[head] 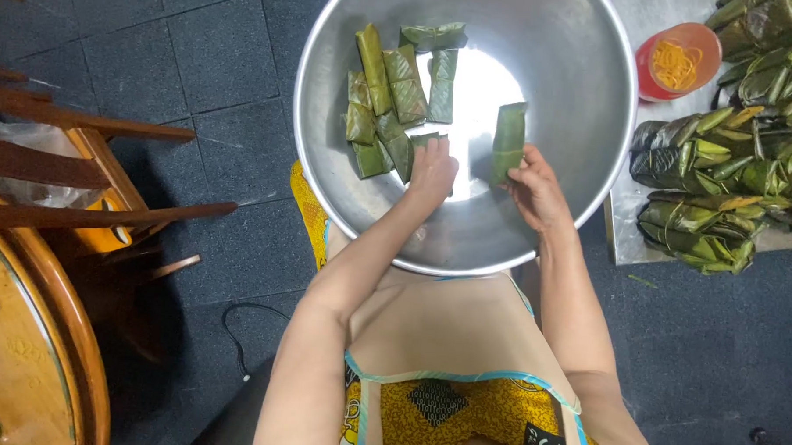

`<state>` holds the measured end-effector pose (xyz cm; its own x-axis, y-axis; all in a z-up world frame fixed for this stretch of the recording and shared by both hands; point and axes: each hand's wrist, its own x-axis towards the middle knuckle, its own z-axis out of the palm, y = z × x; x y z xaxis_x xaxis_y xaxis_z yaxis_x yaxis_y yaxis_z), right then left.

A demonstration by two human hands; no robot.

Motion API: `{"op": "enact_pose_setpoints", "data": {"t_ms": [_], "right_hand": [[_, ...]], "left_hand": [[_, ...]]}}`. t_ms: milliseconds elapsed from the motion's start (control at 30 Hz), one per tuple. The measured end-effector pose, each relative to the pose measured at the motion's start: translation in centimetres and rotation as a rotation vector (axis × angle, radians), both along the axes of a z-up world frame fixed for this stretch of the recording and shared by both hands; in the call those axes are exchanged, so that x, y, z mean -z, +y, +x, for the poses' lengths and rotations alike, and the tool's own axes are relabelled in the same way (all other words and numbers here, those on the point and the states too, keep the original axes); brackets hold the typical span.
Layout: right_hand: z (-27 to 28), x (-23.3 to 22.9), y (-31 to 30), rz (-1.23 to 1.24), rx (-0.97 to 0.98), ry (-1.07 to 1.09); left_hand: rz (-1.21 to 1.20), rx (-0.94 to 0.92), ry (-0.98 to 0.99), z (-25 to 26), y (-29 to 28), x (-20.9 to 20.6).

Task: Bundling small food items wrapped in green leaves from a large metal bowl into groups on a work surface.

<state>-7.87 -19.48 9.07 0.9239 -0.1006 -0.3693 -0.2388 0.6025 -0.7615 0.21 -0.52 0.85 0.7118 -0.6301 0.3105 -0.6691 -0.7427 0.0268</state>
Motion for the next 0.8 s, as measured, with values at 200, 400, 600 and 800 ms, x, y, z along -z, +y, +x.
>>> {"op": "enact_pose_setpoints", "data": {"t_ms": [200,400,600,800], "right_hand": [[-0.7,-1.6,2.0,-0.497,-0.115,0.063],[-0.4,-2.3,4.0,-0.986,-0.561,0.149],[2.5,-4.7,3.9,-1.249,-0.738,0.11],[4.0,-5.8,3.1,-1.138,-0.82,-0.174]], "left_hand": [[0.157,-0.209,0.771,5.9,-0.8,6.8],[-0.324,-0.299,1.392,8.6,2.6,6.6],[-0.385,-0.368,1.469,7.6,3.9,1.0],[-0.465,-0.325,1.694,7.8,5.4,0.1]]}}
